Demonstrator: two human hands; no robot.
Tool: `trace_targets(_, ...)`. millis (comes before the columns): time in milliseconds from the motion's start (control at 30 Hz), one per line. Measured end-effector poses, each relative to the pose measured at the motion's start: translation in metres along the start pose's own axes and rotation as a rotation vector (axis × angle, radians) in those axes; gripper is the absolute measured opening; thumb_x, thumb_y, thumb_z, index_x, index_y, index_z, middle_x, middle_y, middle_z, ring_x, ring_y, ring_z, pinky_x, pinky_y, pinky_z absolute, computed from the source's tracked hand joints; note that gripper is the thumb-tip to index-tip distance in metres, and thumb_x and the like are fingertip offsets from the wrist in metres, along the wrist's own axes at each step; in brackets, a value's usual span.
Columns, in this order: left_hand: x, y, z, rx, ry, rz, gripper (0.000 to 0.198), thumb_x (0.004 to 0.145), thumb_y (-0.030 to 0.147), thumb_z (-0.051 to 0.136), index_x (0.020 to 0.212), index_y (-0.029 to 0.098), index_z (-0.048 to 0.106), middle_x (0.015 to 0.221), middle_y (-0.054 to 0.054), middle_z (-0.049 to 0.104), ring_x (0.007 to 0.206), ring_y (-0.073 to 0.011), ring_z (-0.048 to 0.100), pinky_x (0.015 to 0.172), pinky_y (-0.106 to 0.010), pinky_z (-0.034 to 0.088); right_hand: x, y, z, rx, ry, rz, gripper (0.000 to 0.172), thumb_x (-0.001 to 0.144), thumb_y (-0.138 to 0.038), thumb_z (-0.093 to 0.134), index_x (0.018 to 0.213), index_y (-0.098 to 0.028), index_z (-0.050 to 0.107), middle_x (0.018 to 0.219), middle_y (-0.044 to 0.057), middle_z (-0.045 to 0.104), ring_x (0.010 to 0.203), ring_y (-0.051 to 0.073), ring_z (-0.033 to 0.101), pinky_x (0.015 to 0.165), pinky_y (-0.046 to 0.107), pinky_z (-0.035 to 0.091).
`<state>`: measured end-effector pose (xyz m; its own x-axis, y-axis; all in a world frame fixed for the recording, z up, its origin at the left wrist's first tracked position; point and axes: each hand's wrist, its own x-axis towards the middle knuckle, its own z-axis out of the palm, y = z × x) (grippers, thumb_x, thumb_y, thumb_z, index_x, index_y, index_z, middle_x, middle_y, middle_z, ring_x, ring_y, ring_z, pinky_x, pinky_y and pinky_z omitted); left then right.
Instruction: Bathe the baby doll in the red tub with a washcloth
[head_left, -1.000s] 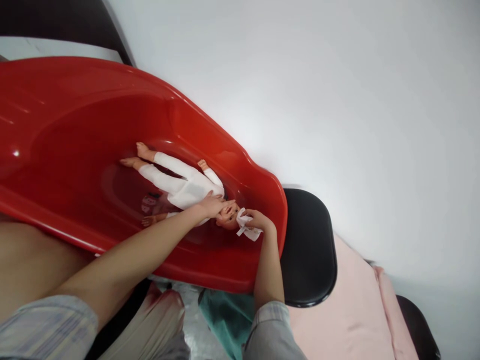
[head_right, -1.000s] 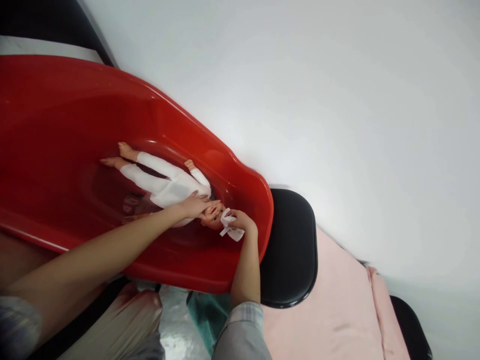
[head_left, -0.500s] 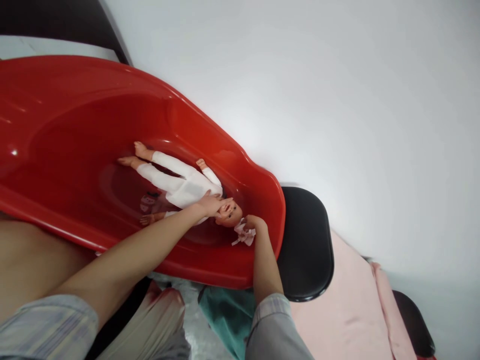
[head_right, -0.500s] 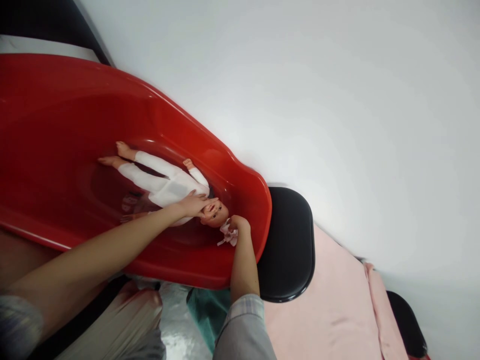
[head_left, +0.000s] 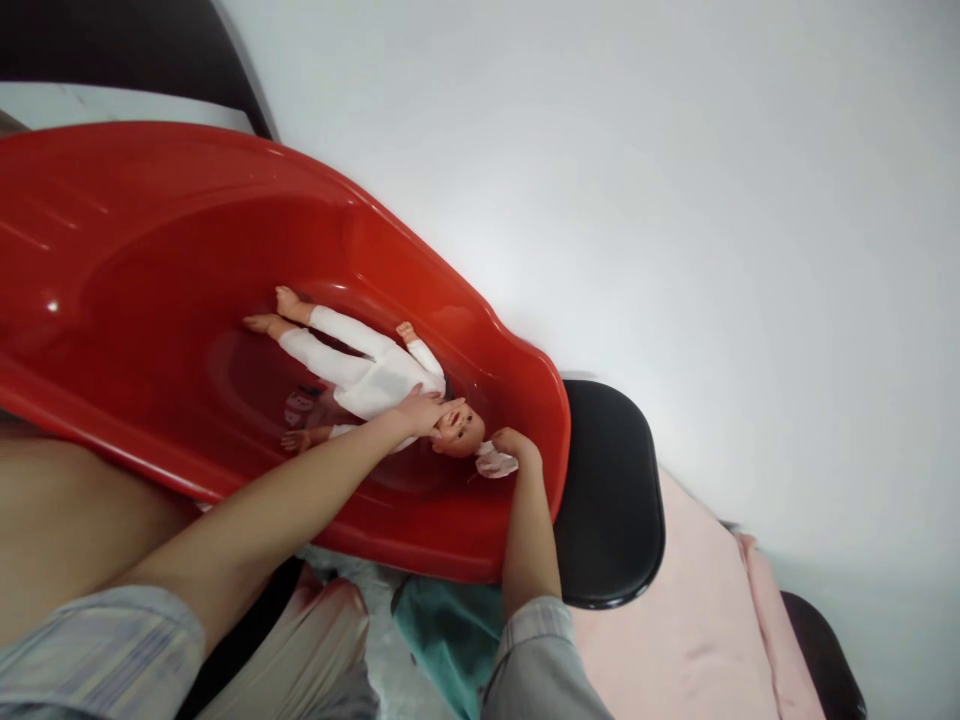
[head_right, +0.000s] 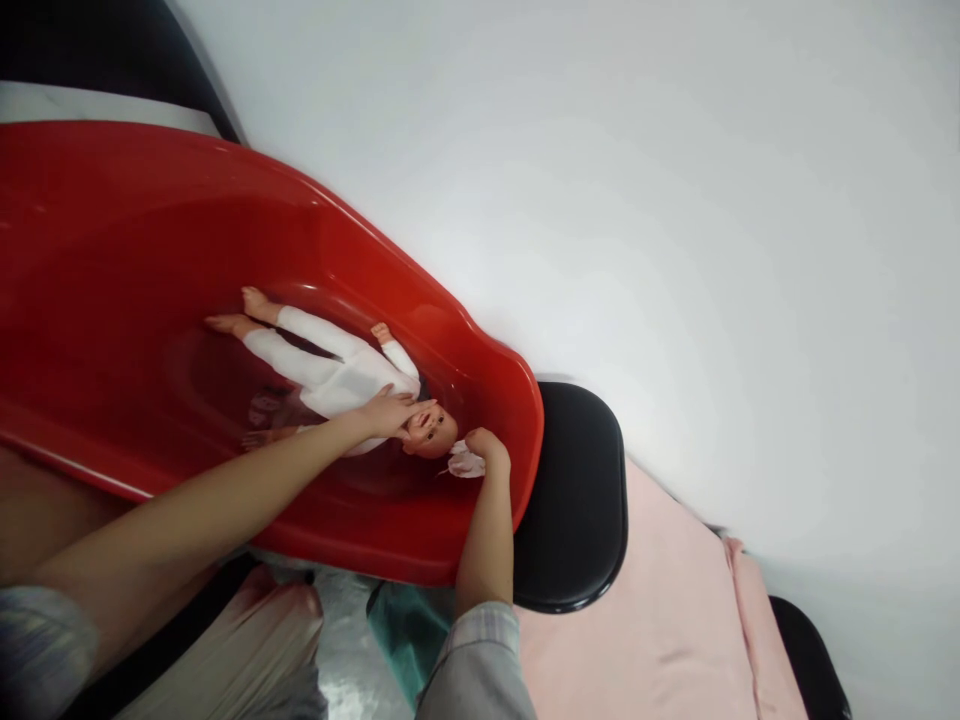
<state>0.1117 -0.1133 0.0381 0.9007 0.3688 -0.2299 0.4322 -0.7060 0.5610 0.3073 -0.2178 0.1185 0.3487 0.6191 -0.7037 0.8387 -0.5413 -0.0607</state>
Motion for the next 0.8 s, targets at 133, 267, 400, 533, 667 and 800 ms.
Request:
trace_targets(133, -0.004, 0.004, -0.004, 0.015, 0.014, -0.012, 0.089, 0.089, 0.039, 0.072, 0.167, 0.028, 0.028, 0.153, -0.017, 0.055, 0.147, -0.0350, 0.041, 0.121, -0.058, 0.015, -0.017, 0.004, -0.012, 0.071, 0.069, 0.030, 0.035, 0.095, -0.008, 0.045, 0.110, -0.010, 0.076, 0.115, 0.013, 0.077, 0.105, 0.020, 0.072, 0.086, 0.023, 0.052)
trace_targets(267, -0.005, 0.005, -0.006, 0.011, 0.004, -0.022, 0.087, 0.091, 0.038, 0.070, 0.167, 0.027, 0.029, 0.152, -0.018, 0.056, 0.146, -0.0353, 0.041, 0.121, -0.060, 0.012, -0.031, 0.001, -0.008, 0.271, -0.027, -0.050, 0.040, 0.092, -0.007, 0.046, 0.123, -0.010, 0.072, 0.112, 0.010, 0.078, 0.091, 0.016, 0.073, 0.073, 0.020, 0.052)
trace_targets(400, -0.002, 0.002, -0.002, 0.018, 0.014, -0.011, 0.086, 0.092, 0.041, 0.069, 0.167, 0.028, 0.028, 0.153, -0.018, 0.054, 0.147, -0.0344, 0.039, 0.121, -0.060, 0.010, -0.025, -0.002, -0.002, 0.156, -0.066, -0.092, 0.036, 0.084, -0.010, 0.067, 0.120, -0.012, 0.074, 0.105, 0.007, 0.078, 0.090, 0.017, 0.072, 0.070, 0.019, 0.049)
trace_targets(533, 0.001, -0.001, 0.001, -0.003, 0.015, -0.001, 0.087, 0.091, 0.040, 0.071, 0.166, 0.029, 0.029, 0.154, -0.017, 0.054, 0.147, -0.0352, 0.039, 0.120, -0.063, 0.010, -0.014, -0.007, 0.000, -0.006, -0.052, -0.010, 0.031, 0.079, -0.019, 0.080, 0.109, -0.011, 0.077, 0.102, 0.010, 0.078, 0.091, 0.019, 0.072, 0.065, 0.020, 0.046)
trace_targets(667, 0.000, 0.000, 0.000, -0.003, 0.006, -0.010, 0.086, 0.091, 0.037, 0.072, 0.166, 0.029, 0.029, 0.155, -0.016, 0.053, 0.148, -0.0340, 0.039, 0.121, -0.064, 0.009, -0.007, -0.017, 0.001, -0.071, -0.100, 0.064, 0.027, 0.079, -0.029, 0.084, 0.097, -0.011, 0.079, 0.098, 0.013, 0.078, 0.088, 0.023, 0.073, 0.063, 0.023, 0.048)
trace_targets(800, 0.000, 0.000, 0.001, -0.027, 0.007, -0.008, 0.087, 0.090, 0.036, 0.073, 0.166, 0.029, 0.030, 0.156, -0.016, 0.052, 0.149, -0.0348, 0.038, 0.121, -0.065, 0.008, -0.002, -0.022, 0.007, -0.017, -0.153, 0.123, 0.031, 0.072, -0.024, 0.090, 0.097, -0.011, 0.078, 0.100, 0.012, 0.078, 0.089, 0.023, 0.073, 0.070, 0.024, 0.056)
